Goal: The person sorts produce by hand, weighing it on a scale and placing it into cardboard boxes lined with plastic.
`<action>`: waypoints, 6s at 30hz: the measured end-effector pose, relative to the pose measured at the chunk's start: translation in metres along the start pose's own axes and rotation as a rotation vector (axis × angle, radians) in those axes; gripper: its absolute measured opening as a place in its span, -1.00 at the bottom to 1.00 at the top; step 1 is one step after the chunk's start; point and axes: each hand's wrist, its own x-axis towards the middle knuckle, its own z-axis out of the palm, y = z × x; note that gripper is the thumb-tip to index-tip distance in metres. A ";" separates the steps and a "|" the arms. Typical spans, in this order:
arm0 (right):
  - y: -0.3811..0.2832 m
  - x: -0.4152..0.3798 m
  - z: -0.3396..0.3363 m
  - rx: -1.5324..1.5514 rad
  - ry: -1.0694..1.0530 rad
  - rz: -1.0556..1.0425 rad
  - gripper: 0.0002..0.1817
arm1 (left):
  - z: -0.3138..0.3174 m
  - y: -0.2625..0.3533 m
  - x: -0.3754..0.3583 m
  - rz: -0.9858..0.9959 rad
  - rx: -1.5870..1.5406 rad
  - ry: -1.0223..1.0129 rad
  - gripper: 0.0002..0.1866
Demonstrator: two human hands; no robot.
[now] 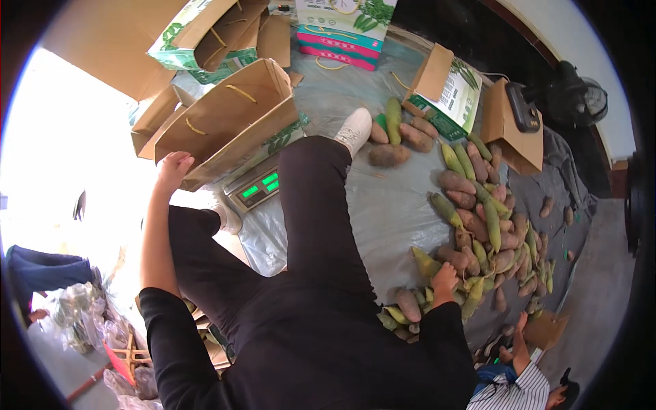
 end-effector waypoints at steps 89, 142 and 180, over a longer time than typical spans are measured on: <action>-0.135 -0.025 -0.025 0.365 -0.119 -0.718 -0.72 | -0.013 0.035 -0.014 0.142 0.148 -0.290 -0.72; -0.047 -0.114 0.070 0.013 -0.307 -0.153 -0.69 | 0.011 -0.007 -0.008 0.163 0.183 -0.248 -0.80; -0.320 -0.135 -0.487 1.162 0.387 -1.496 -0.26 | -0.006 0.037 -0.023 0.105 0.400 -0.283 -0.69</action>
